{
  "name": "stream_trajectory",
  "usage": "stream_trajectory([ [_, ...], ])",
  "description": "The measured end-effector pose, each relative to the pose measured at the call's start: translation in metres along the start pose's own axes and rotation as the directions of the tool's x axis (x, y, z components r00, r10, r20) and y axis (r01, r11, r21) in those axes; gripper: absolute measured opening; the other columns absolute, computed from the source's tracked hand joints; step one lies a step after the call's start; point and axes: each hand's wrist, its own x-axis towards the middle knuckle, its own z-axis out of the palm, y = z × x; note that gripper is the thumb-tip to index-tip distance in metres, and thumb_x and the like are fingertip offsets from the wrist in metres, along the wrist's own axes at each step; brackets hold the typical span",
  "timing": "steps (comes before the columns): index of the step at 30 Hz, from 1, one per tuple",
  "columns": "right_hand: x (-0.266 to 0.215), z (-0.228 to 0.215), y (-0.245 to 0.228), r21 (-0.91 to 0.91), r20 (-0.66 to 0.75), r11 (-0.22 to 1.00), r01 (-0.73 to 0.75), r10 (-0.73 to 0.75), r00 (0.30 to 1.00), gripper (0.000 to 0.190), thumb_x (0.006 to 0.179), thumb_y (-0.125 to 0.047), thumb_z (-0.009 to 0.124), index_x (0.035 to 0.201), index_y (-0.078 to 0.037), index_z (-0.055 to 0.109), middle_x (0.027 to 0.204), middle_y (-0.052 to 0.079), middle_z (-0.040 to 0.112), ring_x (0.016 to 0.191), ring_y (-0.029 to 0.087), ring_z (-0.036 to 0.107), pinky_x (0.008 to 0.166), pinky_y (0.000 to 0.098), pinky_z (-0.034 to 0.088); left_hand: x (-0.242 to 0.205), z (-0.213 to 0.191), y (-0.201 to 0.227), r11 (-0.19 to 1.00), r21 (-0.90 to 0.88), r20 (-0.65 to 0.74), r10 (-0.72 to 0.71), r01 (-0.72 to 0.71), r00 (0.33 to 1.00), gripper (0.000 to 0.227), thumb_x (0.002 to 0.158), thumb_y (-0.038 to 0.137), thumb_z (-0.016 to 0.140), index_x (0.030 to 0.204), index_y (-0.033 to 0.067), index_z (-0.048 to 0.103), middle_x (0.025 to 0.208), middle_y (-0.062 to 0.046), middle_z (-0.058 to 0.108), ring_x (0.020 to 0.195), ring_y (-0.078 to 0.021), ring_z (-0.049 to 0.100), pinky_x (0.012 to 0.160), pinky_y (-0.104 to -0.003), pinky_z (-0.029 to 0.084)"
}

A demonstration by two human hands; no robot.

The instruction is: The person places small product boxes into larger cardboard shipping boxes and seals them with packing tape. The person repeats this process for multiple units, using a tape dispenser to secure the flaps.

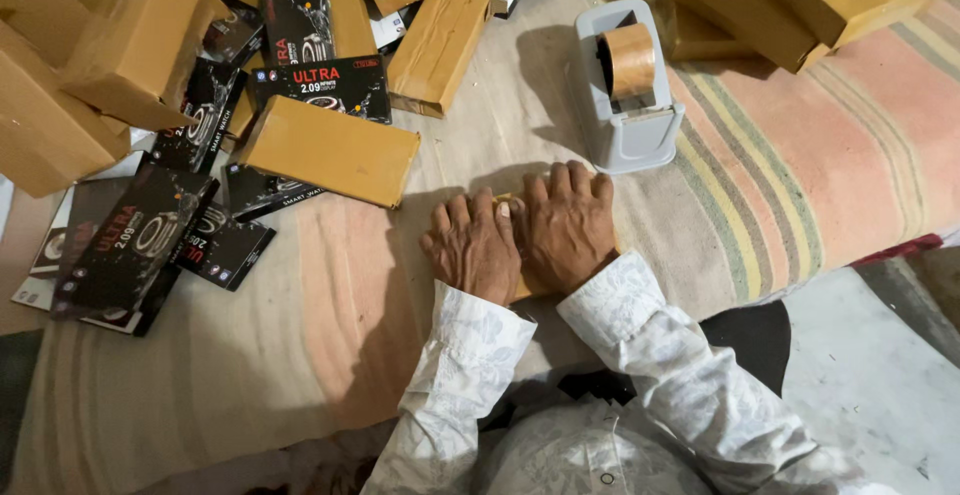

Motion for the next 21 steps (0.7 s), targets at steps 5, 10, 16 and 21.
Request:
stream_trajectory([
  [5,-0.007,-0.005,0.0,-0.072,-0.118,0.997,0.02,-0.028,0.993,0.043,0.094,-0.036,0.058,0.123,-0.005,0.065,0.121,0.021,0.063,0.117,0.037,0.053,0.08,0.0491,0.042,0.002,-0.001,0.0,1.0,0.011,-0.023,0.025,-0.024,0.999,0.037,0.101,0.04,0.05,0.122,0.0113,0.062,0.125,-0.013,0.061,0.122,-0.0351,0.05,0.094,-0.059,0.039],
  [10,-0.004,-0.003,0.004,0.022,0.053,1.0,-0.014,0.013,0.999,0.04,0.092,-0.035,0.061,0.116,-0.004,0.066,0.109,0.015,0.064,0.106,0.034,0.056,0.076,0.0501,0.043,0.002,-0.002,-0.001,0.999,0.041,-0.014,0.033,-0.033,0.999,0.033,0.102,0.035,0.049,0.121,0.0125,0.063,0.119,-0.012,0.063,0.116,-0.0347,0.053,0.091,-0.058,0.041],
  [16,-0.004,-0.004,0.005,0.004,0.004,1.0,0.011,-0.011,1.0,0.034,0.094,-0.033,0.06,0.11,-0.003,0.066,0.102,0.014,0.064,0.099,0.032,0.057,0.075,0.0478,0.043,0.005,-0.008,-0.003,0.998,0.024,0.016,0.057,-0.057,0.998,0.032,0.104,0.035,0.046,0.115,0.0109,0.063,0.114,-0.013,0.063,0.112,-0.0356,0.054,0.09,-0.058,0.041],
  [21,0.0,-0.005,0.002,-0.029,0.012,1.0,0.006,-0.006,1.0,0.029,0.096,-0.033,0.059,0.098,-0.004,0.065,0.093,0.015,0.063,0.095,0.033,0.056,0.073,0.0484,0.042,0.012,-0.008,0.003,0.998,0.064,0.071,0.005,-0.009,0.997,0.035,0.104,0.04,0.043,0.105,0.0098,0.062,0.112,-0.014,0.064,0.112,-0.0362,0.055,0.091,-0.058,0.04],
])
